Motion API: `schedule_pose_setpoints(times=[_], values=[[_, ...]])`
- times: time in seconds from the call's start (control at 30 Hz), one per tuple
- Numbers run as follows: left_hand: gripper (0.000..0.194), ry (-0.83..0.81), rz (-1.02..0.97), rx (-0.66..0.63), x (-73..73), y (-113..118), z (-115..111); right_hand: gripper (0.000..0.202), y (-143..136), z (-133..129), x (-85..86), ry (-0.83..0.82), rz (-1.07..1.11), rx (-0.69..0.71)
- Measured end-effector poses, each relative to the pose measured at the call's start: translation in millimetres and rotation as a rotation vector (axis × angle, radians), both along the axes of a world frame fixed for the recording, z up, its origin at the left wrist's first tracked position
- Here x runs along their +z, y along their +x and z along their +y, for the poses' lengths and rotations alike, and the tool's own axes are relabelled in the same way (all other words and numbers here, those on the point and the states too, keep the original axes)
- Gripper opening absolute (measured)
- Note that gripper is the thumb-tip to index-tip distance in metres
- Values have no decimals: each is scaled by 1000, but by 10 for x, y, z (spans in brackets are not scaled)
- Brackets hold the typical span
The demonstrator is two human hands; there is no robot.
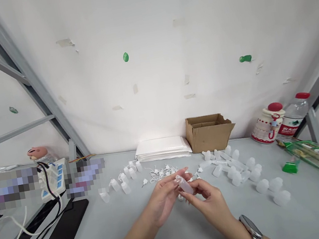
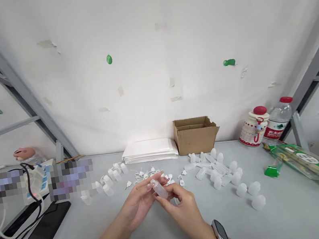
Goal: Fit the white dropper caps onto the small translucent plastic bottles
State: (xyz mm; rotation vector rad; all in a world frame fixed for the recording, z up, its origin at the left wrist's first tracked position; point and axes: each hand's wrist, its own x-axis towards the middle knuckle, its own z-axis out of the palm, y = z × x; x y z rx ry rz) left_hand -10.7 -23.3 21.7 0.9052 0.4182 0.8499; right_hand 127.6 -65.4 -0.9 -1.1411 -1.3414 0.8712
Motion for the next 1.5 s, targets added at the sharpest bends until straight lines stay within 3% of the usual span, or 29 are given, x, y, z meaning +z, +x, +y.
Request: schedule_pose_setpoints(times=[0.23, 0.43, 0.7, 1.03, 1.13, 1.2, 1.27, 1.3, 1.43, 1.5], values=[[29, -70, -80, -42, -27, 28, -8, 14, -26, -21, -13, 53, -81, -78], [29, -98, -104, -76, -30, 43, -18, 22, -22, 11, 38, -146, 192, 80], [33, -139, -105, -93, -70, 14, 29, 25, -17, 55, 91, -278, 477, 274], [39, -64, -33, -56, 26, -28, 54, 25, 48, 78, 135, -339, 587, 403], [37, 42, 134, 146, 43, -77, 150, 24, 89, 103, 132, -315, 601, 370], [34, 196, 419, 369, 28, -114, 222, 23, 123, 130, 133, -288, 618, 324], [31, 387, 717, 484, -3, -142, 270, 23, 161, 161, 139, -264, 633, 273], [31, 464, 833, 456, -24, -150, 279, 22, 179, 176, 142, -255, 636, 248], [42, 624, 1109, 118, -134, -128, 229, 24, 227, 217, 141, -240, 630, 178], [45, 713, 1196, 67, -205, -92, 188, 24, 233, 223, 132, -237, 632, 174]])
